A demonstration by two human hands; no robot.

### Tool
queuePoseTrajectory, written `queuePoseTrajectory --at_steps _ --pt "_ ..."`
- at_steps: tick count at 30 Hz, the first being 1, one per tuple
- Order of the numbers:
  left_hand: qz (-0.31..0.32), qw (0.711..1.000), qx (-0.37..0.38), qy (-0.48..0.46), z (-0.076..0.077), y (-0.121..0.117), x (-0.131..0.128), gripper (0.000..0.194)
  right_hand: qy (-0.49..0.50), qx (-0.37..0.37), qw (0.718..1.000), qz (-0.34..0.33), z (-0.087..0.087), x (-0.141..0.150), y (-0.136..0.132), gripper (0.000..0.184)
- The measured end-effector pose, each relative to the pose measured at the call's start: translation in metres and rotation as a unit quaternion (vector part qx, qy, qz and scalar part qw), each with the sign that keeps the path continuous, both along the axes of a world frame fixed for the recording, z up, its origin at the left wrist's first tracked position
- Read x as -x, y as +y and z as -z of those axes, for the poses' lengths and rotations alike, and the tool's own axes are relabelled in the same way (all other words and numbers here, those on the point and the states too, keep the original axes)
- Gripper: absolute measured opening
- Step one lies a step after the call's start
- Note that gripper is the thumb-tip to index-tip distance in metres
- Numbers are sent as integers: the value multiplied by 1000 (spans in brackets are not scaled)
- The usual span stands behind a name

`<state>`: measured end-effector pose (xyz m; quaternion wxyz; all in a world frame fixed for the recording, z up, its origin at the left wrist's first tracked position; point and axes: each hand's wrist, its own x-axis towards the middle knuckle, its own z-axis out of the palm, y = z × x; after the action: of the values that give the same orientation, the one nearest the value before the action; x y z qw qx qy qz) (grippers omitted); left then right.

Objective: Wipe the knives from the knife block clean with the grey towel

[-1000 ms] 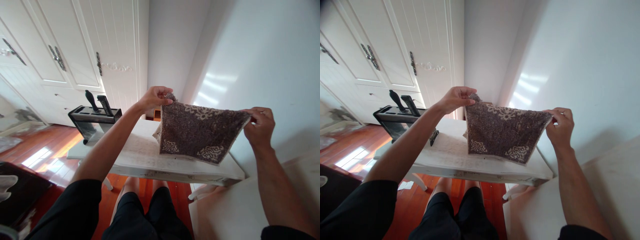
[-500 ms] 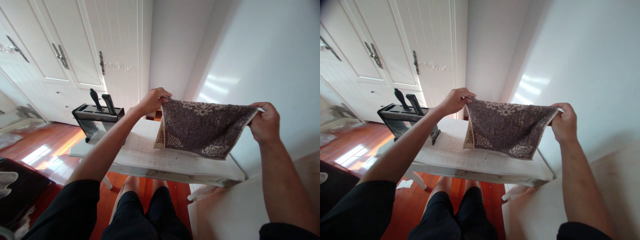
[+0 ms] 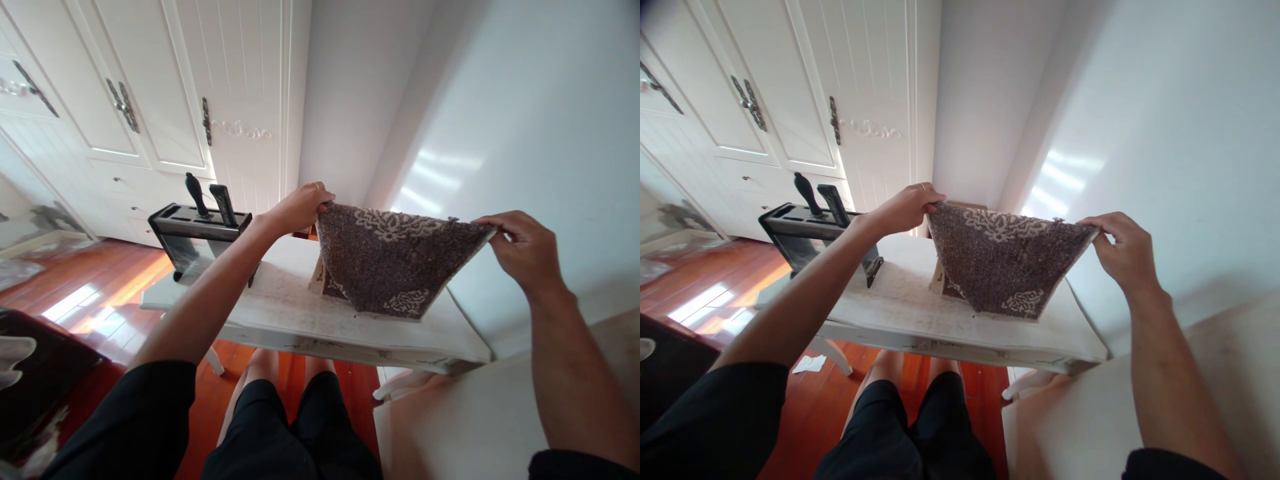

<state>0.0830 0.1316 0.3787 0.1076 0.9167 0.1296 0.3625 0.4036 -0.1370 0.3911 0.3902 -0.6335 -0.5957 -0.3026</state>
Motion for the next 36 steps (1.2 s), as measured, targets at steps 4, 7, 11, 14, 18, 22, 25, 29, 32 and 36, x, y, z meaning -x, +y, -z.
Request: queuePoseTrajectory --at_steps 4,7,11,14,18,22,25,29,32,36 --pt "-51 997 -61 -15 -6 -14 2 29 -53 -80 994 49 -4 1 5 24" --pt "-49 996 -34 -73 -6 -21 0 29 37 -124 990 53 -4 4 9 23" --pt "18 985 81 -151 3 -25 -12 31 201 -170 964 32 -6 15 16 20" --pt "27 954 206 -215 15 -21 -23 22 245 -208 947 2 -9 17 24 19" --pt "40 906 339 -248 31 -12 -31 14 334 -206 919 -26 -6 12 30 20" --pt "23 902 360 -238 42 -6 -31 21 434 -161 885 -47 3 13 28 29" --pt "7 888 395 -234 49 -3 -36 26 486 -126 863 -52 13 13 30 36" --pt "-57 887 384 -250 62 12 -53 28 510 -95 852 -73 33 1 45 36" --pt "-108 883 383 -250 78 31 -71 24 518 -73 848 -80 55 -14 61 31" --pt "-128 858 436 -238 105 53 -90 17 553 -20 831 -63 86 -32 83 28"
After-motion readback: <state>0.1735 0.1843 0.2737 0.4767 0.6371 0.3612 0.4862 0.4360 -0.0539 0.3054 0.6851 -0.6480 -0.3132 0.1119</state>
